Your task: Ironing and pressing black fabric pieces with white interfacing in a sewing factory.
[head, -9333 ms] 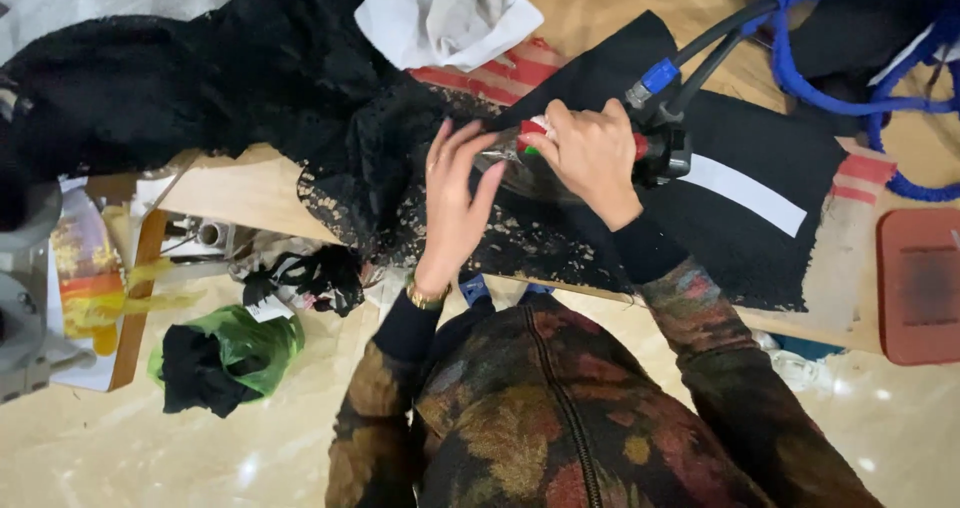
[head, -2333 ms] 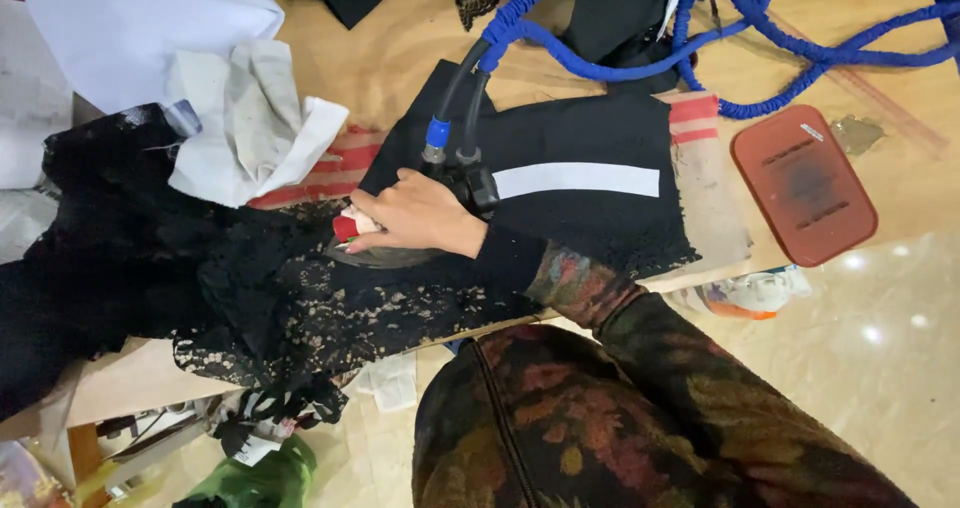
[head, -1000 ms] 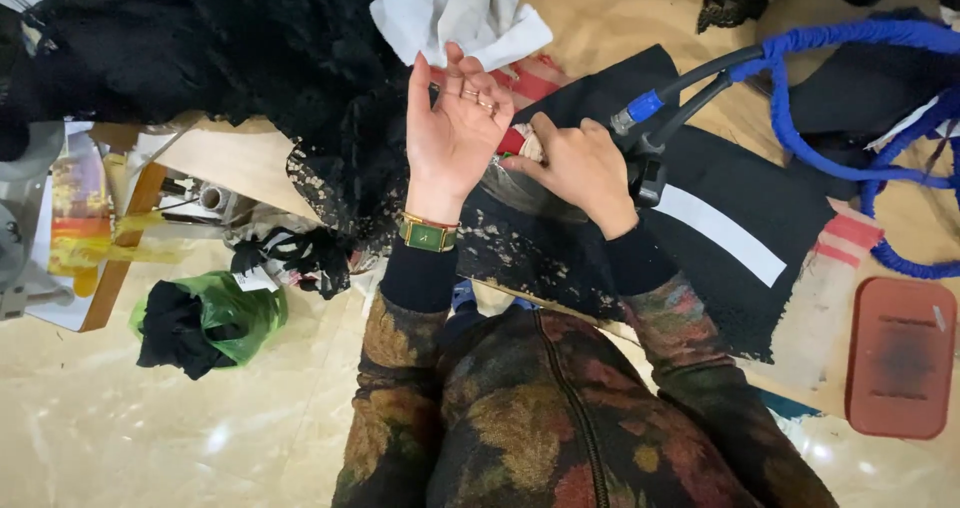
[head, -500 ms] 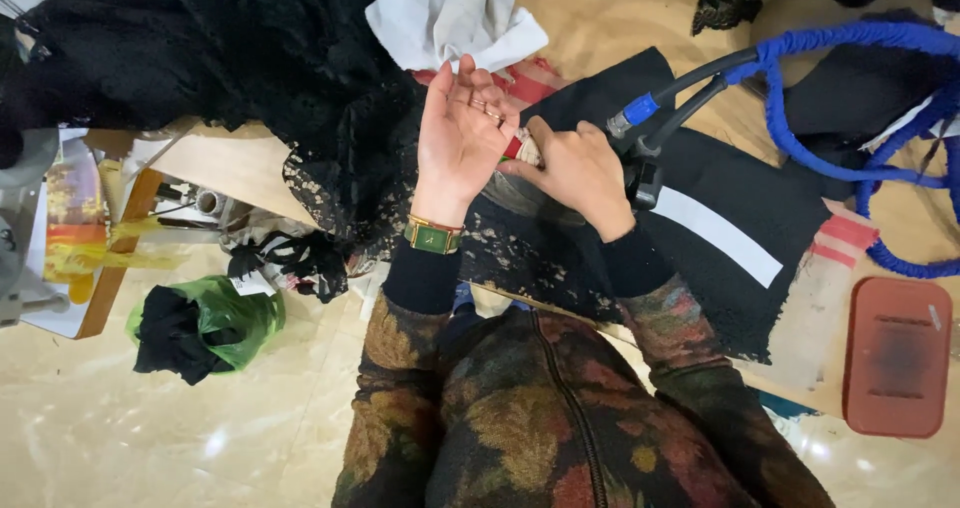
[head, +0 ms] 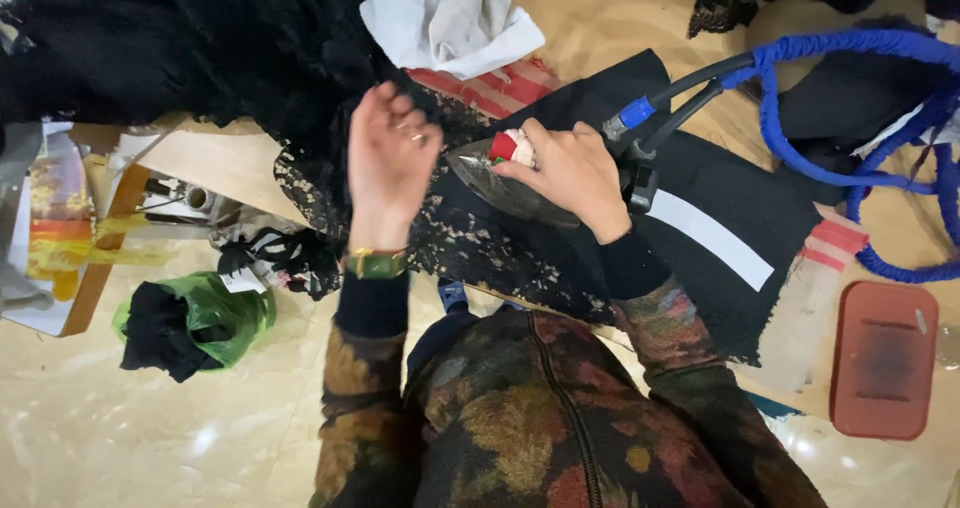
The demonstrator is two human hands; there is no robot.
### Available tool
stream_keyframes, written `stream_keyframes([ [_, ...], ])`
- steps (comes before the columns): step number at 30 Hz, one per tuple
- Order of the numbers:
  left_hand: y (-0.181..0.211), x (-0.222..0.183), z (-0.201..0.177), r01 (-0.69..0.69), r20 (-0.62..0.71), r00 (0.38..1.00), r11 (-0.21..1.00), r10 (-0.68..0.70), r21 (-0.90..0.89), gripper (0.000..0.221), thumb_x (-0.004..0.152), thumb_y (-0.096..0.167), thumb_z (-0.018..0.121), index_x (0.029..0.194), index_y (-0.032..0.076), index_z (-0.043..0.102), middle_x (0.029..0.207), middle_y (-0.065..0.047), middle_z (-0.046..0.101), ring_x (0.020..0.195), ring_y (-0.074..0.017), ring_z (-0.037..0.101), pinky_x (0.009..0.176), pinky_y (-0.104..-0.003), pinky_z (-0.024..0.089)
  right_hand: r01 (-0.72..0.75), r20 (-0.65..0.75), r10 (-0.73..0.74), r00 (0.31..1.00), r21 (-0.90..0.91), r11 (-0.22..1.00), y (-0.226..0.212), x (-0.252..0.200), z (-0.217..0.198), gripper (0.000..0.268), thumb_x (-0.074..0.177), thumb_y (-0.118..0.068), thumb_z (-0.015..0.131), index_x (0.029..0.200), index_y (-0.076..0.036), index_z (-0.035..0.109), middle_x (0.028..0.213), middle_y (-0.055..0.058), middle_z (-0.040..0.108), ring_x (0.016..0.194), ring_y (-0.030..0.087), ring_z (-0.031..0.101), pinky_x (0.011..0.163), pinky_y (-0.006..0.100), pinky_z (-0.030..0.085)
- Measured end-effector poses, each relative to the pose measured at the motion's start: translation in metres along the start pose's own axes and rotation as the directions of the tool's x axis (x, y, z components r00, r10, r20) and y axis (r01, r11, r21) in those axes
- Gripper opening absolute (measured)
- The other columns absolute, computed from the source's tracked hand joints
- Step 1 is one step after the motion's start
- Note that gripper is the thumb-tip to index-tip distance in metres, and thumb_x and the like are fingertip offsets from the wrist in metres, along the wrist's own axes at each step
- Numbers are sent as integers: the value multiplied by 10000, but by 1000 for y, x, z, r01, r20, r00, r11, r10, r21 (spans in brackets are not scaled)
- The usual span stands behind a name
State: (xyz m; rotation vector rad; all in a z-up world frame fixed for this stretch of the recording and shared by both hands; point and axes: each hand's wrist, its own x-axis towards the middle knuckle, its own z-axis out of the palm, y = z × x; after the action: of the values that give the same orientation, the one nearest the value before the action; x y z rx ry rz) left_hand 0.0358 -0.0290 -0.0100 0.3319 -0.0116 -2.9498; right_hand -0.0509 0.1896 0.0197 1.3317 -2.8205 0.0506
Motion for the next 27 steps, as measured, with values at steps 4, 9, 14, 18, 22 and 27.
stream_keyframes([
  [4,8,-46,-46,-79,-271,945,930,185,359,201,984,414,627,1083,239,631,935,112,637,847,-63,574,894,-282,482,-87,196,39,980,242,966,-5,6,-21,581,992,-585,601,1145,-26,642,837,234,744,771,400,734,763,441,481],
  [9,-18,-99,-99,21,-393,867,766,306,642,255,1042,433,545,1071,191,619,924,57,604,861,-99,576,909,-308,451,-110,272,36,962,266,958,-7,9,-27,545,1008,-548,582,1156,-25,616,899,269,739,829,421,739,784,458,505],
  [14,-41,-106,-109,0,-353,851,672,389,740,195,1057,277,554,1056,93,617,904,-22,598,851,-125,607,876,-294,489,-117,386,13,922,248,962,-9,11,-41,592,1003,-575,543,1213,-23,571,918,296,728,912,457,732,831,492,532],
  [18,-40,-96,-90,-2,-301,889,661,344,750,181,1062,272,549,1059,103,613,906,-5,599,859,-106,616,868,-273,484,-90,449,-38,893,261,961,0,13,-38,607,994,-599,556,1243,-45,577,909,269,726,917,420,742,837,461,540],
  [22,-41,-87,-95,85,-440,892,915,107,394,137,1058,281,526,1056,162,593,895,50,582,837,-96,579,835,-274,477,-101,446,-23,895,250,963,-3,11,-42,636,985,-618,539,1243,-37,572,917,282,730,933,438,737,865,482,541],
  [27,-41,-87,-105,125,-452,892,946,24,298,120,1052,279,541,1058,174,599,907,70,595,853,-86,578,850,-263,495,-90,440,-45,897,281,955,-1,11,-40,621,986,-619,540,1226,-46,560,879,276,723,912,438,732,858,478,541],
])
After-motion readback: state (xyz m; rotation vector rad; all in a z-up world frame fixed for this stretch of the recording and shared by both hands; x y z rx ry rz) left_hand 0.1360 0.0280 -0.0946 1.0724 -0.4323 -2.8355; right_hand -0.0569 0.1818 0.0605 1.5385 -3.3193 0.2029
